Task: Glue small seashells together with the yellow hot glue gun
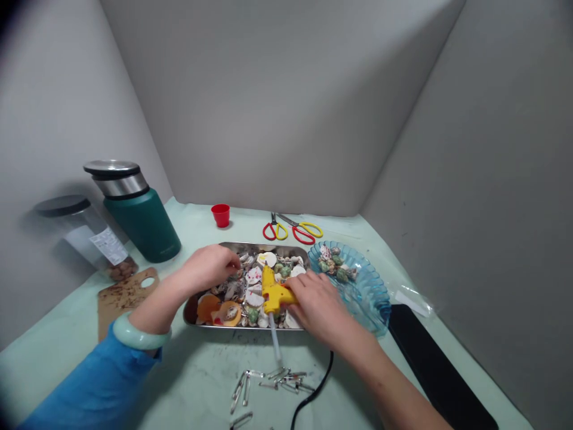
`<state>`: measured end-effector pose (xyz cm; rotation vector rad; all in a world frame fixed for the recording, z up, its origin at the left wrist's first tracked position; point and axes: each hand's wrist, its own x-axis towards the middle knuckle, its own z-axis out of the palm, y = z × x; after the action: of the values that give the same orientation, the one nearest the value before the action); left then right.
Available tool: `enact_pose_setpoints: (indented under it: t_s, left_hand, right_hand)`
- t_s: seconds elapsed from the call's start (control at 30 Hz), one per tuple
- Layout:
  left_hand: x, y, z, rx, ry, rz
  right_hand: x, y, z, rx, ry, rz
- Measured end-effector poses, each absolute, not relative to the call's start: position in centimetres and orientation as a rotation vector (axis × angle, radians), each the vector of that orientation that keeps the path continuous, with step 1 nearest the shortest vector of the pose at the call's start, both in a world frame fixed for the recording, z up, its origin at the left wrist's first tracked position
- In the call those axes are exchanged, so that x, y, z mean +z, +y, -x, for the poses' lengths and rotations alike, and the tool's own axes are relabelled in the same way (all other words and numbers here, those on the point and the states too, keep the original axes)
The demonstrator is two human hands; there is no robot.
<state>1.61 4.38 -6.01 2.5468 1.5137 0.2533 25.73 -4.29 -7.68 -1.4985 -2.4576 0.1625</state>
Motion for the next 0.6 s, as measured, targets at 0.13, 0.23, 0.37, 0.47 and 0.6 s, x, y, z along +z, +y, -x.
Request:
enact_pose_setpoints:
  t_s: [0.13,0.23,0.37,0.47,0.6]
  left_hand:
    - [-7.0,4.3,-2.7,0.177,1.398,-2.597]
    - [-7.6,4.5,-2.8,0.123,1.369,-2.615]
    - [-8.1,4.7,-2.8,0.052,1.34,-2.65]
    - [-8.6,4.9,-2.8,0.025,1.32,-2.69]
    - [-9.0,5.0,-2.7,0.016,1.294,-2.742]
  right_hand:
    - [-8.4,-4.2,-26.5,0.371,-2.193,1.395]
    - [-9.2,-3.9,-27.4,0.693,-1.845,1.397]
    - [-10.4,-3.5,-27.5,0.966,-1.537,1.335]
    - [-10.7,-3.4,-27.2,0.996,-1.489,1.302]
    - [-10.7,-3.5,-27.1,0.977,-1.505,1.314]
